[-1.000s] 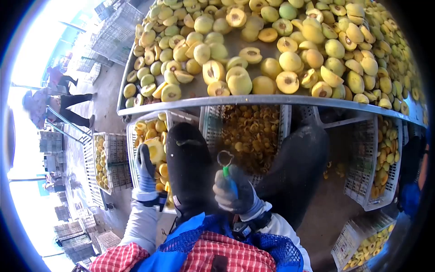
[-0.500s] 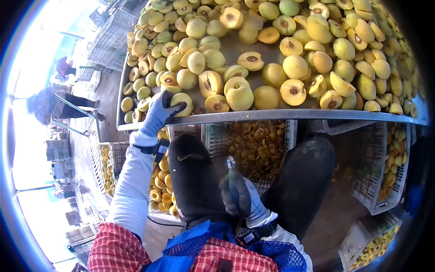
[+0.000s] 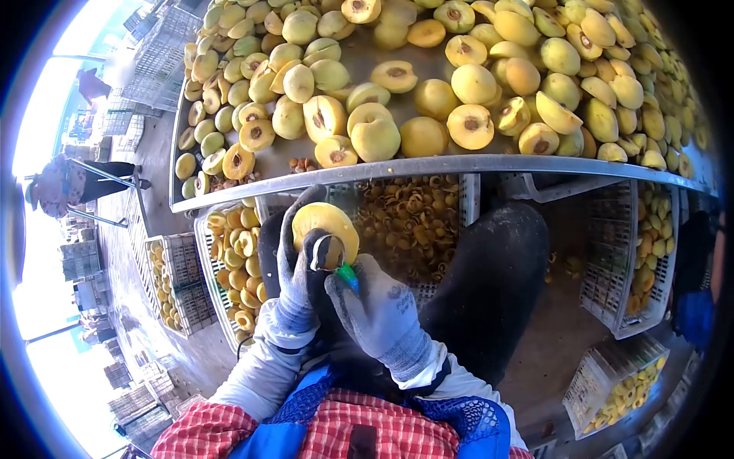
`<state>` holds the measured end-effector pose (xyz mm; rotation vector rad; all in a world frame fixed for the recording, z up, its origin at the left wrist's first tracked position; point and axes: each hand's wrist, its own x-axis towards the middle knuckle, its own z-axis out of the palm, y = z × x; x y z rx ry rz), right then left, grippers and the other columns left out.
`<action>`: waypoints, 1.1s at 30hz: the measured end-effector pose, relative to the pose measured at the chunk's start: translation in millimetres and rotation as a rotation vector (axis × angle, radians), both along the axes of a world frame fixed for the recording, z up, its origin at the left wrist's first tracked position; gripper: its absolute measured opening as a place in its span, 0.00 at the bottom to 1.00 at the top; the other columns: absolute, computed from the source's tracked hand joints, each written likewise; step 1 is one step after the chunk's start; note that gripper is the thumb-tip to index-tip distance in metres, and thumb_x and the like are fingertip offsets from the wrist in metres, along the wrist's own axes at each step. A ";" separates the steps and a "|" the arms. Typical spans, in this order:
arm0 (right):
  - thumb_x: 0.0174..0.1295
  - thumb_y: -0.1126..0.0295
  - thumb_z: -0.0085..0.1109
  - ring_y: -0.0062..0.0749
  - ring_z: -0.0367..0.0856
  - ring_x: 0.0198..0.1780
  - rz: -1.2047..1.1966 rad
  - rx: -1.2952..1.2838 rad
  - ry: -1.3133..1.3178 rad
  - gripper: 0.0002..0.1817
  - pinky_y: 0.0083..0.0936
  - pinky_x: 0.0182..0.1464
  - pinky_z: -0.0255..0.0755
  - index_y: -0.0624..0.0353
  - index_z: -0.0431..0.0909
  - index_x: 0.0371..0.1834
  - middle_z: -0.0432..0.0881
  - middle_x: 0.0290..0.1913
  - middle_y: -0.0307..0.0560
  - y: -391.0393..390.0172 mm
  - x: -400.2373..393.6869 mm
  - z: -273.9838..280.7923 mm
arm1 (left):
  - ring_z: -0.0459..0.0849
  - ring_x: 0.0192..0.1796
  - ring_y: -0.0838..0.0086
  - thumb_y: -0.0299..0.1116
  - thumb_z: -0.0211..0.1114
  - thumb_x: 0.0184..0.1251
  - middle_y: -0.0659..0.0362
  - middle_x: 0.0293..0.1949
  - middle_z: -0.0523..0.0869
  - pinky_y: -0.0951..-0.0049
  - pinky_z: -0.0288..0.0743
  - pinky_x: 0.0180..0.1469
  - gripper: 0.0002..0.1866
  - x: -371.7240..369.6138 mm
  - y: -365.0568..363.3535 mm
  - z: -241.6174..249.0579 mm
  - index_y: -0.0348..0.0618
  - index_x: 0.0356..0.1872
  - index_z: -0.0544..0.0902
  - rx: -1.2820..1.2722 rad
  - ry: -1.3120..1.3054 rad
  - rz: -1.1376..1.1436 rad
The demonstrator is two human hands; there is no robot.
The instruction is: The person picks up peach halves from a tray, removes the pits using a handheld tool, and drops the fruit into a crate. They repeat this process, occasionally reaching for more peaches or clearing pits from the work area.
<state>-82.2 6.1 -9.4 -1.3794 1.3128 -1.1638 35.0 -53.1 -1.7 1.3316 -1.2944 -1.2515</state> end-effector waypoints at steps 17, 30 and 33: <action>0.64 0.73 0.53 0.52 0.80 0.31 -0.111 -0.218 0.066 0.11 0.35 0.32 0.73 0.69 0.73 0.45 0.78 0.33 0.61 37.3 9.1 -29.4 | 0.84 0.42 0.64 0.38 0.58 0.69 0.47 0.40 0.83 0.69 0.75 0.47 0.19 9.9 31.0 -12.1 0.34 0.53 0.73 -0.220 -0.275 -0.080; 0.64 0.68 0.51 0.55 0.80 0.32 -0.128 0.112 -0.062 0.12 0.39 0.32 0.72 0.66 0.70 0.44 0.78 0.27 0.60 40.3 3.1 -18.0 | 0.78 0.46 0.77 0.41 0.59 0.70 0.57 0.44 0.81 0.76 0.72 0.51 0.19 -12.4 36.4 -3.0 0.35 0.51 0.76 0.065 0.151 -0.013; 0.64 0.67 0.50 0.57 0.80 0.31 -0.126 0.113 -0.062 0.13 0.39 0.32 0.72 0.68 0.70 0.44 0.78 0.27 0.60 40.8 5.3 -13.5 | 0.79 0.45 0.76 0.40 0.59 0.70 0.56 0.43 0.81 0.75 0.73 0.50 0.18 -13.9 39.7 -5.8 0.35 0.51 0.76 -0.042 0.091 0.014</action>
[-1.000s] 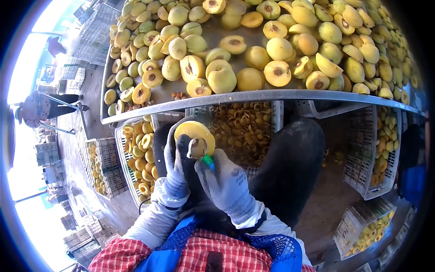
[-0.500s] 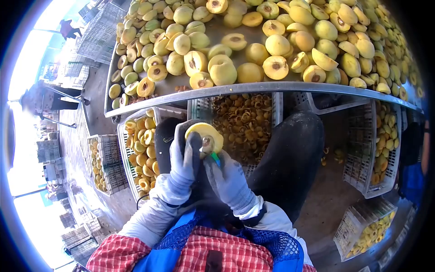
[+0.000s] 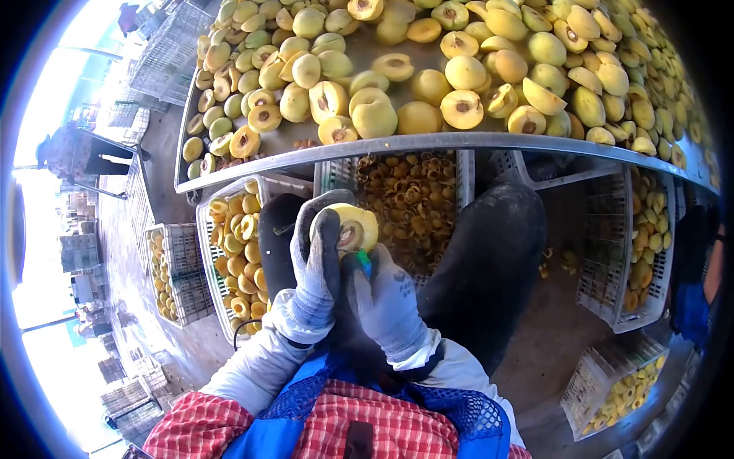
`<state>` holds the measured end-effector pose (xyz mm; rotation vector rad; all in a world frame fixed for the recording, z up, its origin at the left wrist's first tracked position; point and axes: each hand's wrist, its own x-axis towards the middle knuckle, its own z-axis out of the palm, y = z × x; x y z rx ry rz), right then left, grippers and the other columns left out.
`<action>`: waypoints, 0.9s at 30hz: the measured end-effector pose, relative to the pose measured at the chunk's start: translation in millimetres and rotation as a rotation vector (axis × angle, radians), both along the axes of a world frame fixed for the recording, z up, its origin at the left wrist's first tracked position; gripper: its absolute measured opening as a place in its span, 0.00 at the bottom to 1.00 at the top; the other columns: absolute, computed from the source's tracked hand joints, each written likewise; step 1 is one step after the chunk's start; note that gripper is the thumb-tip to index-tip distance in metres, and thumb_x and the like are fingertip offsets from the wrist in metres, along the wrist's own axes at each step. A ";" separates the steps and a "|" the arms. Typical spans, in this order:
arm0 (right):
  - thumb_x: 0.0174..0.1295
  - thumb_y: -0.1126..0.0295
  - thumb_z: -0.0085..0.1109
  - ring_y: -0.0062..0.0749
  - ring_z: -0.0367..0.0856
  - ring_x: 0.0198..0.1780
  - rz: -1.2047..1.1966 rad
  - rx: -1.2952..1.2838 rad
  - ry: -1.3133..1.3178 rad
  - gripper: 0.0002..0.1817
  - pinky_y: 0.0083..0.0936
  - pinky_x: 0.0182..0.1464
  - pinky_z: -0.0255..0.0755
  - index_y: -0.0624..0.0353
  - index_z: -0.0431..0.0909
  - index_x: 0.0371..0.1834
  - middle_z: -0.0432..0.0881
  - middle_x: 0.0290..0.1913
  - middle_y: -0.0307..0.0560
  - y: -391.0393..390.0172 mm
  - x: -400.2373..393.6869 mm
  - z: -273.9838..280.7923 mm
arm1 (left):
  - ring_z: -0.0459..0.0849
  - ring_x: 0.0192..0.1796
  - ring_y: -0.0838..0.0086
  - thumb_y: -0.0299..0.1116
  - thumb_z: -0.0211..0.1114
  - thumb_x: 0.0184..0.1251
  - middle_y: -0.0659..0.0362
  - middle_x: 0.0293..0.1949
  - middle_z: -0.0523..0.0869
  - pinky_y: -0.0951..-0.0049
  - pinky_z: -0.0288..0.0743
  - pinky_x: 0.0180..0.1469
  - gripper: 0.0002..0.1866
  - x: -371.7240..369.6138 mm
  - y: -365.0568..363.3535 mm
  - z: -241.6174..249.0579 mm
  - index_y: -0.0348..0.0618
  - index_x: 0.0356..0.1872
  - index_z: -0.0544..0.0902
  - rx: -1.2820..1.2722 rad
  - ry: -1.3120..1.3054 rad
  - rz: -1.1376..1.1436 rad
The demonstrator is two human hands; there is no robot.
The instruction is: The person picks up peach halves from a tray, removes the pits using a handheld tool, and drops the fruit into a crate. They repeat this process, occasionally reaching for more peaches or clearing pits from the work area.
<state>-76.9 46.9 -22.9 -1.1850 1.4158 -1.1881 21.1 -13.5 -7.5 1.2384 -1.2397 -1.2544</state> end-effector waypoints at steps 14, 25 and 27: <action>0.65 0.78 0.51 0.38 0.79 0.43 0.128 -0.137 0.070 0.17 0.28 0.47 0.72 0.71 0.68 0.56 0.77 0.45 0.57 20.6 -9.5 -41.0 | 0.80 0.35 0.77 0.34 0.62 0.66 0.55 0.32 0.82 0.75 0.75 0.39 0.11 4.5 -9.8 -6.4 0.36 0.42 0.77 0.054 -0.200 -0.152; 0.67 0.67 0.50 0.51 0.81 0.37 0.002 0.029 -0.048 0.16 0.36 0.40 0.72 0.70 0.72 0.50 0.81 0.34 0.60 12.2 -5.3 -21.3 | 0.81 0.37 0.73 0.33 0.61 0.67 0.53 0.36 0.82 0.74 0.75 0.42 0.13 1.8 3.8 -16.6 0.35 0.46 0.76 -0.115 -0.208 -0.040; 0.66 0.67 0.51 0.53 0.81 0.37 -0.067 -0.066 0.013 0.16 0.37 0.39 0.72 0.70 0.73 0.48 0.81 0.33 0.61 12.6 2.8 -26.2 | 0.80 0.39 0.73 0.33 0.61 0.67 0.53 0.37 0.81 0.74 0.74 0.44 0.14 -0.1 6.3 -22.1 0.34 0.47 0.75 -0.167 -0.177 0.035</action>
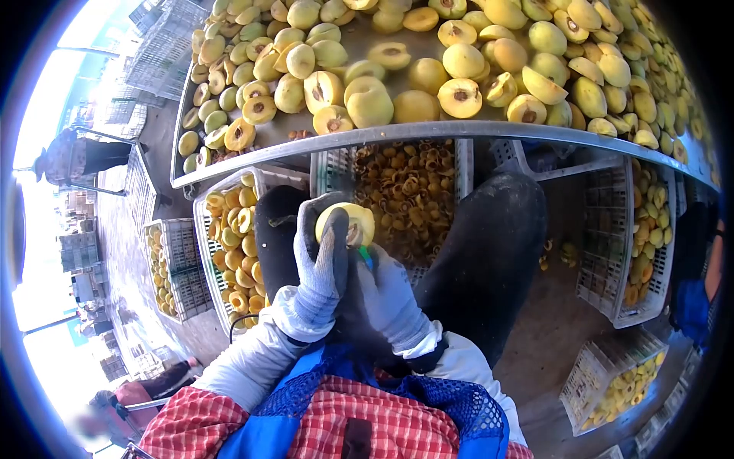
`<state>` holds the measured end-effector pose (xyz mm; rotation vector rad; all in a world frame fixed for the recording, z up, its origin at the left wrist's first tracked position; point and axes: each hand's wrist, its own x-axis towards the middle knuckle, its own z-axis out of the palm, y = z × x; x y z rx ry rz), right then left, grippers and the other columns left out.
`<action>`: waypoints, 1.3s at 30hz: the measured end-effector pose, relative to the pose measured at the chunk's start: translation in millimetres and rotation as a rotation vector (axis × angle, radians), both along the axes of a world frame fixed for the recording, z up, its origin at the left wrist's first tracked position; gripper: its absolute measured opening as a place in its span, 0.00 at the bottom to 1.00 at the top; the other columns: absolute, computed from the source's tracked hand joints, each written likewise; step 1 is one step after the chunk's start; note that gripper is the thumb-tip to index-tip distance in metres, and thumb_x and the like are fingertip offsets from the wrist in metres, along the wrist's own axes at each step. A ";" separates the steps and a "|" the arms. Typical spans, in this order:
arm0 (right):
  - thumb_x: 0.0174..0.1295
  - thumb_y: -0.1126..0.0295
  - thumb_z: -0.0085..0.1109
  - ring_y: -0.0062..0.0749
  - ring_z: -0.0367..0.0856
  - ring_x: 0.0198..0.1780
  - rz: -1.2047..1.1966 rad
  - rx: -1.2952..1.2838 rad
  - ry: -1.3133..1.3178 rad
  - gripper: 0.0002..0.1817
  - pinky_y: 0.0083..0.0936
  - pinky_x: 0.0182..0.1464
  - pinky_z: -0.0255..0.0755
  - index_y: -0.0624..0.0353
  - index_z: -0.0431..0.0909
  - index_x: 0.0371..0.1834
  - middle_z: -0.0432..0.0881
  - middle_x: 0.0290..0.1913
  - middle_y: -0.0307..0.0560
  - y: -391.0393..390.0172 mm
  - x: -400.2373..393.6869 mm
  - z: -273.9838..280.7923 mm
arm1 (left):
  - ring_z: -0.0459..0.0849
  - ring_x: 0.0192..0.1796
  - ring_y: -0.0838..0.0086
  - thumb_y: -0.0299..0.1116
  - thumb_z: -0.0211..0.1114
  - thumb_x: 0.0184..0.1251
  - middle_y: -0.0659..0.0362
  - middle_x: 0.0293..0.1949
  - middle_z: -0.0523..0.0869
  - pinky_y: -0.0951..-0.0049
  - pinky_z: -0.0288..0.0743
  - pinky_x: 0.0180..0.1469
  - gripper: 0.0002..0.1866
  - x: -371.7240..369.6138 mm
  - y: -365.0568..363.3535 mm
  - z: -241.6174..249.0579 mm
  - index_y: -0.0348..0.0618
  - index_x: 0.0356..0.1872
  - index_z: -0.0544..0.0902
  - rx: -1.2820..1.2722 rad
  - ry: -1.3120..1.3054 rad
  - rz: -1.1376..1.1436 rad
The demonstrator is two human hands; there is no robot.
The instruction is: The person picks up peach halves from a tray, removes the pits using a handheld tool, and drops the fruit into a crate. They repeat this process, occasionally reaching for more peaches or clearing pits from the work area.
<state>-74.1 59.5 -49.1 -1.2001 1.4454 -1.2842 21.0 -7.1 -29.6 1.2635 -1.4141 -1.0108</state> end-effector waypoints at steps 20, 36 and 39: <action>0.56 0.78 0.65 0.15 0.74 0.27 -0.123 0.145 -0.412 0.12 0.11 0.30 0.68 0.59 0.73 0.41 0.75 0.30 0.35 -25.6 -35.2 22.2 | 0.76 0.52 0.72 0.24 0.57 0.68 0.53 0.50 0.76 0.74 0.70 0.57 0.19 11.6 15.3 11.6 0.34 0.58 0.67 0.267 0.379 -0.165; 0.63 0.64 0.56 0.55 0.79 0.30 0.068 -0.002 0.190 0.11 0.39 0.29 0.71 0.60 0.70 0.36 0.77 0.26 0.57 -2.9 -6.8 29.7 | 0.76 0.40 0.80 0.46 0.56 0.72 0.61 0.37 0.79 0.78 0.71 0.44 0.18 -3.6 17.1 18.3 0.39 0.45 0.78 0.432 0.316 0.194; 0.64 0.65 0.54 0.55 0.79 0.29 0.018 -0.040 0.202 0.10 0.39 0.30 0.71 0.62 0.71 0.39 0.77 0.28 0.58 1.1 -4.4 28.7 | 0.75 0.41 0.79 0.47 0.57 0.71 0.60 0.37 0.79 0.78 0.71 0.45 0.18 -5.5 19.6 16.2 0.39 0.45 0.77 0.351 0.272 0.183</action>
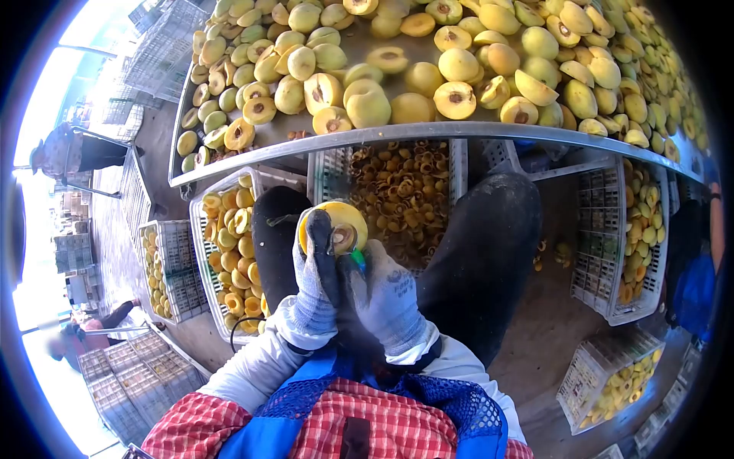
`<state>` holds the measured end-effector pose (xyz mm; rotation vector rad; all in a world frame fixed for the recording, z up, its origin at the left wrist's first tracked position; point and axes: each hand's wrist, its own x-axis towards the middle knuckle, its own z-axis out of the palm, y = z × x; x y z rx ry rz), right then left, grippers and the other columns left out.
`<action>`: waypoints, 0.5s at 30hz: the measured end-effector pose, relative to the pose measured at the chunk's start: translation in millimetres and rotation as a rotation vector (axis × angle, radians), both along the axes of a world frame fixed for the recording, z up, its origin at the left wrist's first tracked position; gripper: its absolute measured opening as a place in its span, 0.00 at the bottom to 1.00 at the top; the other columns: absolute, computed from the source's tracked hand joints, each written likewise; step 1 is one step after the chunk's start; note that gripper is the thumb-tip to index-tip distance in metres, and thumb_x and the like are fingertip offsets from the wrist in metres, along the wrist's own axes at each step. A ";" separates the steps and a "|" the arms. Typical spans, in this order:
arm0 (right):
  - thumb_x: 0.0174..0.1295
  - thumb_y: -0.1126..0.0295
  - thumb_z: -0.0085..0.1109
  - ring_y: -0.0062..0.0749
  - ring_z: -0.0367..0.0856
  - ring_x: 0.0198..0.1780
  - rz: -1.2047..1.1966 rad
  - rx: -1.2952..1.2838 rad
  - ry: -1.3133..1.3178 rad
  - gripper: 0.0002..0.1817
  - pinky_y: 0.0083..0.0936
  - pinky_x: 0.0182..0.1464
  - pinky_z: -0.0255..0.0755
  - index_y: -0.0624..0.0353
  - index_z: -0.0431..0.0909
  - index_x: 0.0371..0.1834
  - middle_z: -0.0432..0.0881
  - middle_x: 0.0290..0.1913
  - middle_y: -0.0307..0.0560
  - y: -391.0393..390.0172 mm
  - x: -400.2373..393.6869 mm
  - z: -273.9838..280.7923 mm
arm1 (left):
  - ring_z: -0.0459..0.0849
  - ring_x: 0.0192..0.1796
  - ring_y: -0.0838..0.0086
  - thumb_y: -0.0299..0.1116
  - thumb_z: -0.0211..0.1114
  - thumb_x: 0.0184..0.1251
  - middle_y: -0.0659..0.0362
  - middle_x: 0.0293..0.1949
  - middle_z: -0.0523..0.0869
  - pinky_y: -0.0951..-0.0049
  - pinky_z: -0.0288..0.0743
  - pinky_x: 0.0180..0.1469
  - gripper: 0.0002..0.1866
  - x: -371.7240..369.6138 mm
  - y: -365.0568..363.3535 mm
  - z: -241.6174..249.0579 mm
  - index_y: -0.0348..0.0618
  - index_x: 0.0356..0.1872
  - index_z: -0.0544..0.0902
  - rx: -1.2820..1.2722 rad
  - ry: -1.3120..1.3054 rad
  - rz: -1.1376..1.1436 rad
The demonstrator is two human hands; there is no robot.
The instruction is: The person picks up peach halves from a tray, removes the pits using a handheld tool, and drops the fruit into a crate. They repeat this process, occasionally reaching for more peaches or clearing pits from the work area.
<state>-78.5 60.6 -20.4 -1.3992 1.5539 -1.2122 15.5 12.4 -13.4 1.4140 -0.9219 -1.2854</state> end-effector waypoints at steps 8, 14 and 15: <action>0.67 0.68 0.48 0.42 0.83 0.28 0.168 0.124 -0.344 0.14 0.31 0.31 0.73 0.68 0.72 0.48 0.81 0.26 0.55 -2.1 -13.0 -17.2 | 0.75 0.40 0.81 0.45 0.58 0.71 0.61 0.36 0.79 0.80 0.70 0.44 0.17 7.2 -1.4 -14.4 0.39 0.46 0.77 -0.015 -0.040 -0.164; 0.68 0.68 0.48 0.37 0.83 0.29 0.087 0.087 -0.323 0.14 0.29 0.32 0.72 0.68 0.73 0.48 0.81 0.26 0.53 -3.7 -5.2 -17.9 | 0.76 0.42 0.81 0.40 0.60 0.70 0.60 0.39 0.81 0.80 0.72 0.46 0.16 15.1 -21.3 10.5 0.37 0.48 0.78 0.134 0.146 -0.296; 0.68 0.68 0.48 0.39 0.82 0.29 0.040 0.030 -0.297 0.14 0.30 0.32 0.72 0.68 0.73 0.48 0.80 0.27 0.53 -3.1 0.3 -20.5 | 0.77 0.43 0.80 0.39 0.60 0.70 0.60 0.40 0.81 0.79 0.72 0.47 0.15 8.9 -18.9 3.5 0.38 0.48 0.78 0.027 0.006 -0.275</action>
